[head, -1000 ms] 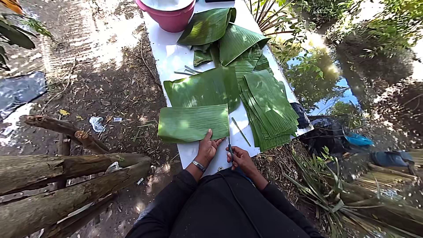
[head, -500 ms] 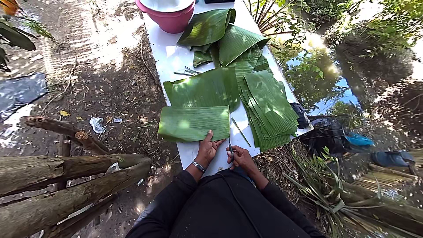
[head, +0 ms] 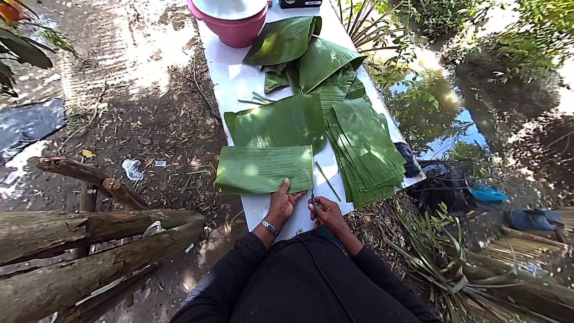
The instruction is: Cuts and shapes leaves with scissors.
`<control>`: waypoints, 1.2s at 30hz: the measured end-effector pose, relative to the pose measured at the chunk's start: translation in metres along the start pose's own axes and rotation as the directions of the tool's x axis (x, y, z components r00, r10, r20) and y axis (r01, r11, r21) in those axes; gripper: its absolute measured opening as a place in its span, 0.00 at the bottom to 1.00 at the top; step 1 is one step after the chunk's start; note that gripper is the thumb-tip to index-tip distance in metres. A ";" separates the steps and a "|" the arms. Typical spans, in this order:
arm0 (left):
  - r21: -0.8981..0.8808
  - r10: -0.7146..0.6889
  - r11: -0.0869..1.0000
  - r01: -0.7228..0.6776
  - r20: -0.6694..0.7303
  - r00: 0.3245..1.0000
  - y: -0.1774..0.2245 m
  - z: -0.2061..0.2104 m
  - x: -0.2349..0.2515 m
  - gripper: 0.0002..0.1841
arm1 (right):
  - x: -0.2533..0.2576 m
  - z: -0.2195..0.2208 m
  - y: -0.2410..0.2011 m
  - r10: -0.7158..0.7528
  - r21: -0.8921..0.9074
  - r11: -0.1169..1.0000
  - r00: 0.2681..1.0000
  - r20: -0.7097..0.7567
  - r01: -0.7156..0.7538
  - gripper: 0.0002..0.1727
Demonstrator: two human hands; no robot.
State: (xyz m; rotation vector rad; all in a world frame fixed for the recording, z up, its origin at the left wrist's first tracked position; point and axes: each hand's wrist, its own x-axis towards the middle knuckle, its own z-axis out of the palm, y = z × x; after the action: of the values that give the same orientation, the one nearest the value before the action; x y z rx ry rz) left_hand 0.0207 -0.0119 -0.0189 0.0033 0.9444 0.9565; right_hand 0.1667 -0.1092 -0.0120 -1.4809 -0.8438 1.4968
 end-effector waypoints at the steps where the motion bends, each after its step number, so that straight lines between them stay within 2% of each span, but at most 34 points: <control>1: 0.000 0.001 1.000 -0.001 -0.001 1.000 0.000 0.000 0.000 0.20 | 0.000 0.000 0.000 -0.002 0.000 1.000 1.000 -0.002 0.002 0.13; 15: 0.015 -0.005 1.000 0.005 0.024 1.000 0.002 -0.001 -0.004 0.19 | 0.012 0.001 -0.017 0.095 0.042 0.995 0.995 -0.015 -0.095 0.12; 26: 0.009 -0.009 1.000 0.009 0.012 1.000 0.002 -0.001 -0.003 0.19 | 0.009 -0.001 -0.008 0.028 0.026 0.999 0.999 -0.035 -0.027 0.09; 36: 0.029 -0.035 0.999 0.035 0.025 0.999 0.005 -0.002 -0.006 0.18 | 0.018 -0.003 -0.023 0.157 0.100 0.983 0.988 -0.005 -0.156 0.20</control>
State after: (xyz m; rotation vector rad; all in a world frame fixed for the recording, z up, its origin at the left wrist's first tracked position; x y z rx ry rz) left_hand 0.0145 -0.0142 -0.0138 0.0230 0.9321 0.9086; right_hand 0.1729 -0.0834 0.0012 -1.5097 -0.6474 1.6188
